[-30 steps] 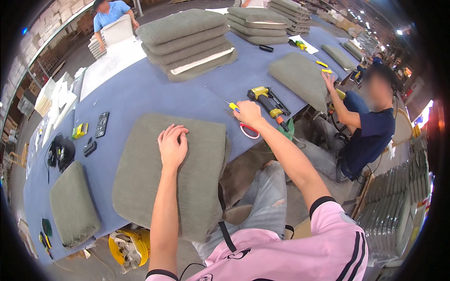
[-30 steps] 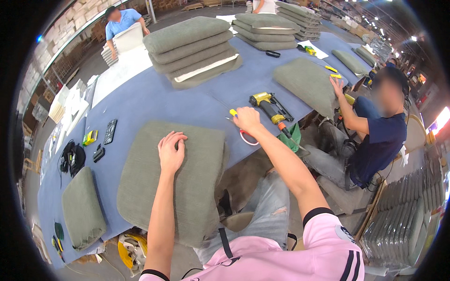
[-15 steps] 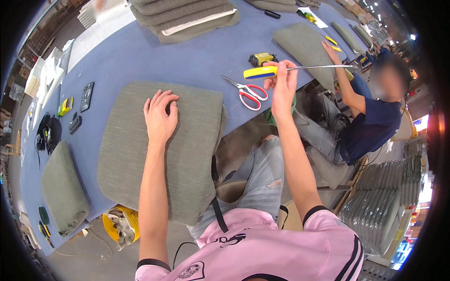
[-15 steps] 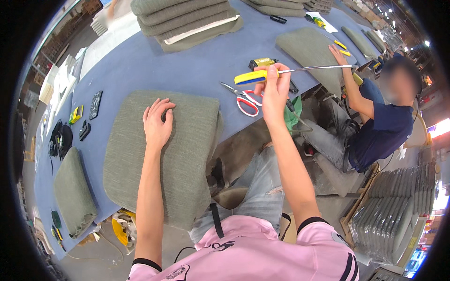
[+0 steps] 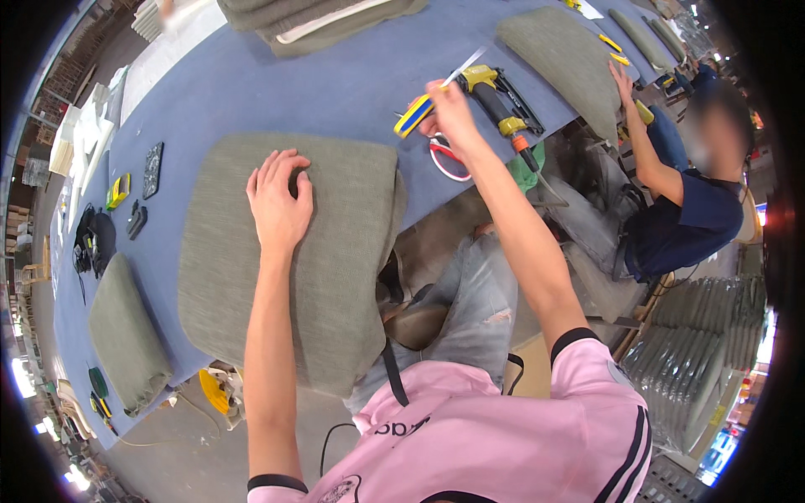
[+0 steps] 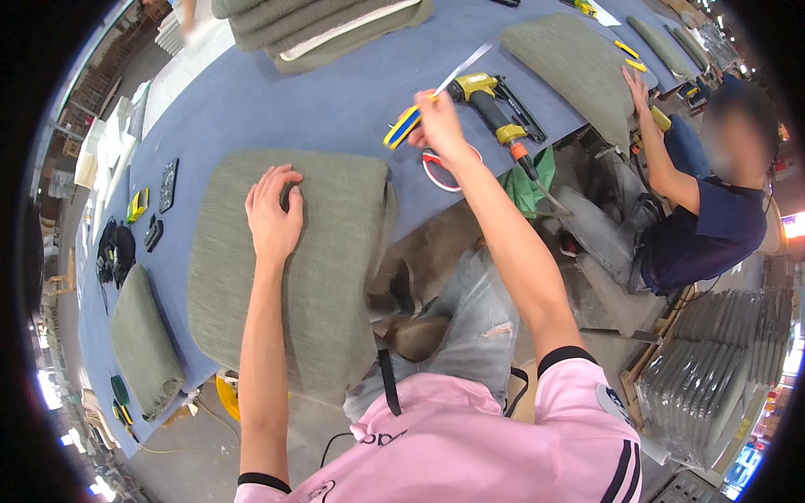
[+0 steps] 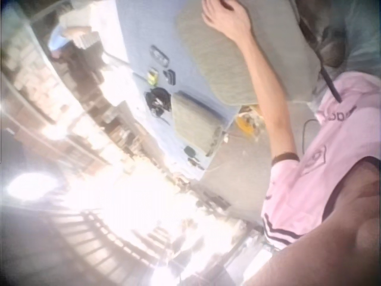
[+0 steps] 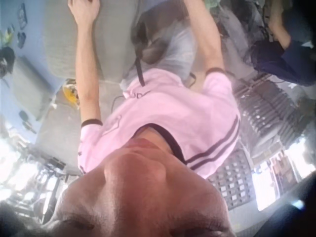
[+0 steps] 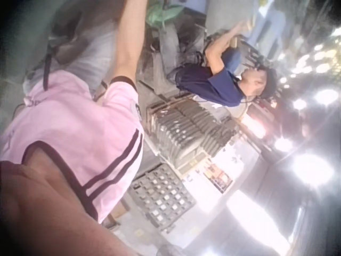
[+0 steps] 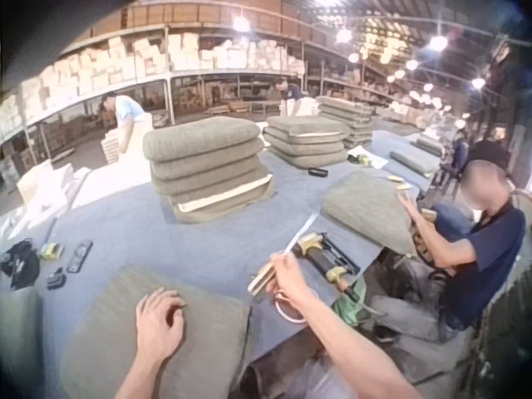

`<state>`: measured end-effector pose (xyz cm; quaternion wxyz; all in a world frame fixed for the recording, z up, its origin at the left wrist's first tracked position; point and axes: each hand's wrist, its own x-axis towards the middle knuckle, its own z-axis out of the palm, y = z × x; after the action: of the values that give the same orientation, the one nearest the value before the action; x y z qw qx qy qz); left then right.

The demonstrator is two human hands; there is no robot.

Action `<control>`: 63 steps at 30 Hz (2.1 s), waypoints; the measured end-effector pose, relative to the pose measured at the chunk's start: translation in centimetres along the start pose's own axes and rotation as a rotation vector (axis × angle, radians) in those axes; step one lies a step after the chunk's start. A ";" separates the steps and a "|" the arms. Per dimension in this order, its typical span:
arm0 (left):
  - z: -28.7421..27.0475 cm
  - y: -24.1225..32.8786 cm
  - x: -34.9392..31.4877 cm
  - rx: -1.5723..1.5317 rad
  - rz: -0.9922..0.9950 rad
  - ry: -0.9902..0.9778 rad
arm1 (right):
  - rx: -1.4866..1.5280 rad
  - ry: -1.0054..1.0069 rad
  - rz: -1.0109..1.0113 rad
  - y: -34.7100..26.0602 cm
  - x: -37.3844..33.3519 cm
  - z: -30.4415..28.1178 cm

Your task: The person staples fabric onto cushion frames using a staple gun, trims excess fabric with scissors, and uses a screwdriver to tuck edges. They handle multiple cushions, flipping and adjusting them on a work table in a warehouse setting.

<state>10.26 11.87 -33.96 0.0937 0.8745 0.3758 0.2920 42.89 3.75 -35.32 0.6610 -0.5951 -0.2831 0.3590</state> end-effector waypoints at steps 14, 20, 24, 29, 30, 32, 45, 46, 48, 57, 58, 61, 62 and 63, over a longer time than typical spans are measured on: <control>0.1 0.4 -0.1 0.001 -0.013 -0.009 | -0.125 0.060 -0.427 2.6 -9.4 3.7; 0.4 -0.1 -0.2 -0.013 0.016 0.051 | -0.205 0.302 -0.514 2.0 -9.3 3.6; -0.4 -1.2 -0.8 -0.137 0.045 0.053 | -0.880 0.129 -0.359 -2.1 -6.4 2.7; -6.1 0.2 -9.1 -0.200 0.133 -0.076 | -1.281 0.138 -0.323 -2.7 -2.2 -1.4; -8.5 1.5 -11.7 -0.099 0.112 -0.112 | -1.301 0.201 -0.520 -2.3 -1.9 -3.8; -12.2 1.4 -19.1 0.056 -0.066 -0.031 | -1.205 0.152 -0.626 -2.1 -2.6 -3.7; -16.4 3.1 -25.3 -1.179 -0.819 0.629 | -1.020 -0.312 -0.493 1.9 -9.7 5.7; -19.6 3.9 -24.5 -1.278 -0.702 0.617 | -0.977 -0.332 -0.453 1.8 -10.0 5.4; -26.4 6.1 -23.2 -1.148 -0.530 0.685 | -0.833 -0.467 -0.286 0.5 -14.0 7.9; -25.1 8.9 1.2 -0.240 0.367 0.037 | 0.440 -0.401 0.750 4.9 -36.6 16.7; -21.7 6.5 0.6 -0.134 0.353 -0.059 | 0.422 -0.343 0.732 8.0 -38.0 16.9; -10.9 -0.2 -7.2 0.382 0.269 -0.242 | -0.007 -0.515 0.546 15.1 -38.7 12.9; -9.4 -1.8 -8.4 0.309 0.233 -0.181 | -0.121 -0.634 0.413 13.9 -38.6 11.2; -8.0 -3.5 -8.9 0.234 0.191 -0.119 | -0.231 -0.755 0.280 12.3 -38.5 9.7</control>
<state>-1.36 7.53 -32.70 -0.0148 0.9270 0.3161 0.2015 11.04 -21.46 -44.14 0.3846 -0.5247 -0.4603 0.6041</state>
